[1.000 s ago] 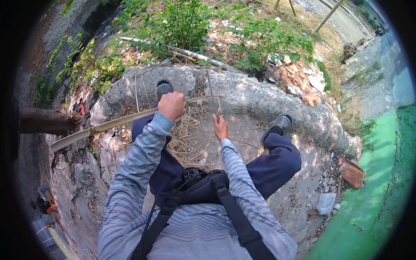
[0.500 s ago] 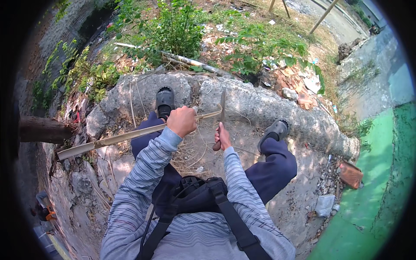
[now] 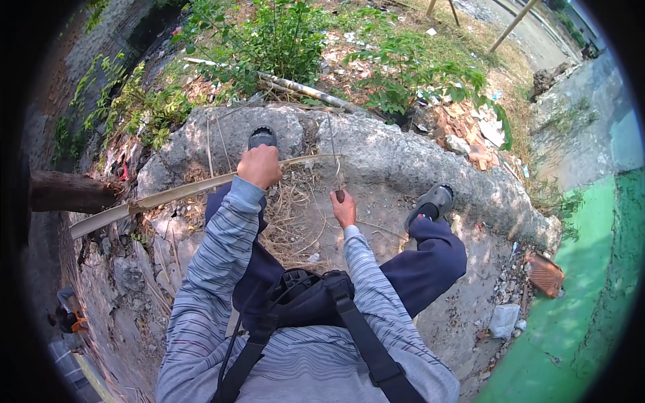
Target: The person splits and shaves long bamboo pieces into thin strips using a knife.
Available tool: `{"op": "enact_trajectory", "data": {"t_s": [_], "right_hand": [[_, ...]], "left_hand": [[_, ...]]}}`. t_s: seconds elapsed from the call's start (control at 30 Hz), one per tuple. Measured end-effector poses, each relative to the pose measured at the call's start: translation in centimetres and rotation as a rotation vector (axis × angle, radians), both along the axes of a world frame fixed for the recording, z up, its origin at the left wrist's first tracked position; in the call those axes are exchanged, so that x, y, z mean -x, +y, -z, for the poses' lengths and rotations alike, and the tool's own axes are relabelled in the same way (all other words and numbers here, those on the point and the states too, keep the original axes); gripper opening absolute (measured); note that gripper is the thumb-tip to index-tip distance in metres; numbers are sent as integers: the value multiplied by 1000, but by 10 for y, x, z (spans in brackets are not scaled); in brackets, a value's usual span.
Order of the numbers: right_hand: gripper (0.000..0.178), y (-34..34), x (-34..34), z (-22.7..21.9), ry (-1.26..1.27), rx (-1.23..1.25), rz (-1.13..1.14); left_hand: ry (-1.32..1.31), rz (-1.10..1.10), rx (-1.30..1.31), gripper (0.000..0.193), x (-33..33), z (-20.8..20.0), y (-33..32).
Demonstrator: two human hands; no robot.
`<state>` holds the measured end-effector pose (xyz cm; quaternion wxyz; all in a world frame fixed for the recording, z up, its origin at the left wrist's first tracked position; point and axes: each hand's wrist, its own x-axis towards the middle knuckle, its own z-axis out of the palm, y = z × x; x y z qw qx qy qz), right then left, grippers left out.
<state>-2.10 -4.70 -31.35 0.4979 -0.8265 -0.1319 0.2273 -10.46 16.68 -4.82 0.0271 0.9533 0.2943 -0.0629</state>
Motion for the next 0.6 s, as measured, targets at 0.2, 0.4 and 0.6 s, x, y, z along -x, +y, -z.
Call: {"op": "enact_trajectory", "data": {"t_s": [0.2, 0.4, 0.6], "right_hand": [[44, -22, -1, 28, 49, 133, -13], [53, 6, 0, 11, 127, 78, 33], [61, -26, -42, 59, 60, 236, 52]], "left_hand": [[-9, 7, 67, 19, -8, -4, -1], [65, -32, 124, 23, -2, -11, 7], [-24, -4, 236, 30, -36, -30, -12]]}}
